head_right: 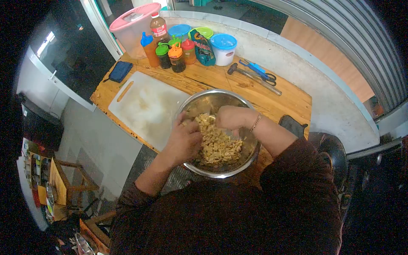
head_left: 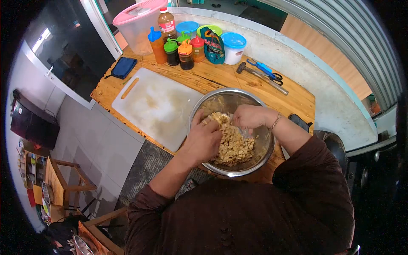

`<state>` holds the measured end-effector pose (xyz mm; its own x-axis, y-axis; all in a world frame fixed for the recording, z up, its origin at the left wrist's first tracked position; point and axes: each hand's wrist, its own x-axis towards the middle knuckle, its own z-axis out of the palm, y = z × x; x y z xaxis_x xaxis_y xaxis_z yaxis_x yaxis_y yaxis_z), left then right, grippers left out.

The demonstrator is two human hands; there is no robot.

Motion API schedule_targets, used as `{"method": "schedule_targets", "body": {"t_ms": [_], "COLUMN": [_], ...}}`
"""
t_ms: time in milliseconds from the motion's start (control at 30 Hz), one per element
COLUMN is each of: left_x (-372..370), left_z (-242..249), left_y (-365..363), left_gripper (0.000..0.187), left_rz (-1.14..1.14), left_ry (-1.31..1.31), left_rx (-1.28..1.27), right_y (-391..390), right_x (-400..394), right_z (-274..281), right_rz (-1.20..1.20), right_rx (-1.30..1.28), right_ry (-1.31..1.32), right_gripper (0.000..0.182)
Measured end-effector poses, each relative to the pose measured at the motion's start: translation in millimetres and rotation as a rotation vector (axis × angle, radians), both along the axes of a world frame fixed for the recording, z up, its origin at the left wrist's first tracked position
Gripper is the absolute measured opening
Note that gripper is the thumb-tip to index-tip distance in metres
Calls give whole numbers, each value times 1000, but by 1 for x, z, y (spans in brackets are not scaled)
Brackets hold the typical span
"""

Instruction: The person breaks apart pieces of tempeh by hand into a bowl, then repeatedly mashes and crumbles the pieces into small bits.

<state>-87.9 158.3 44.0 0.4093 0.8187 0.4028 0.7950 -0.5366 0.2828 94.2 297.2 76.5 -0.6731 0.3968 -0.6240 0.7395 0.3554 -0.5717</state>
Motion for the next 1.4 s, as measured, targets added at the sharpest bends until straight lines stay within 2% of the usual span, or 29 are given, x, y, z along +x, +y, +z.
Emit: {"method": "schedule_targets", "body": {"t_ms": [100, 167, 267, 367, 433, 533, 633, 733, 800, 833, 867, 900, 933, 967, 1033, 1100, 1133, 1167, 1233, 1300, 1367, 1400], "left_x": [-1, 0, -3, 1, 0, 6, 10, 6, 2, 0, -1, -3, -3, -2, 2, 5, 6, 7, 5, 1, -4, -5], "left_z": [8, -2, -21, 16, 7, 4, -7, -21, -24, -25, -25, -21, -13, -9, -8, -8, -9, -10, -16, -20, -23, -21], "left_y": [-3, 0, 1, -9, -9, -17, -33, -37, -36, -33, -32, -31, -32, -33, -36, -37, -37, -36, -30, -26, -27, -27], "left_gripper": [6, 7, 14, 20, 22, 26, 30, 34, 39, 42, 45, 47, 48, 50, 54, 58, 60, 62, 65, 68, 69, 66], "left_rz": [20, 30, -48, -47, -35, 28, 16, 19, 55, 82, 113, 162, 202, 237, 189, 132, 99, 64, 62, 65, 71, 64], "left_ry": [-59, -247, -255, 75, 31, -59, -135, -201, -220, -220, -223, -173, -120, -66, -115, -165, -192, -218, -300, -324, -295, -299], "left_rx": [-343, -461, -211, -136, -44, 51, 38, -90, -122, -98, -76, -26, 19, 65, 6, -32, -43, -53, 19, 52, 48, 46], "right_y": [11, -16, -6, 9, 10, 33, 13, -22, -12, -12, -8, -8, -4, 8, 32, 36, 27, 11, -7, -33, -41, -41], "right_x": [5, -4, 9, 4, -9, -15, -37, -47, -28, -26, -23, -22, -21, -21, -21, -29, -38, -41, -45, -59, -58, -44], "right_z": [-28, -16, -67, -48, -14, -76, -84, -98, -112, -101, -88, -35, -5, -8, -29, -60, -56, -51, -83, -128, -135, -126], "right_rz": [87, -43, 149, 96, 55, 31, -125, 20, 427, 636, 576, 515, 444, 378, 244, 221, 211, 13, 185, 285, 440, 535], "right_rx": [278, 531, 587, 421, 353, 448, 412, 476, 422, 392, 363, 335, 306, 331, 390, 417, 429, 226, 184, 540, 628, 535], "right_ry": [182, 230, 289, 146, -13, 264, 389, 309, 305, 294, 198, 101, 6, 32, 88, 185, 236, 223, 726, 991, 878, 633], "right_gripper": [26, 18, 17, 22, 29, 28, 32, 32, 30, 29, 28, 29, 30, 31, 31, 33, 34, 39, 30, 28, 26, 25]}}
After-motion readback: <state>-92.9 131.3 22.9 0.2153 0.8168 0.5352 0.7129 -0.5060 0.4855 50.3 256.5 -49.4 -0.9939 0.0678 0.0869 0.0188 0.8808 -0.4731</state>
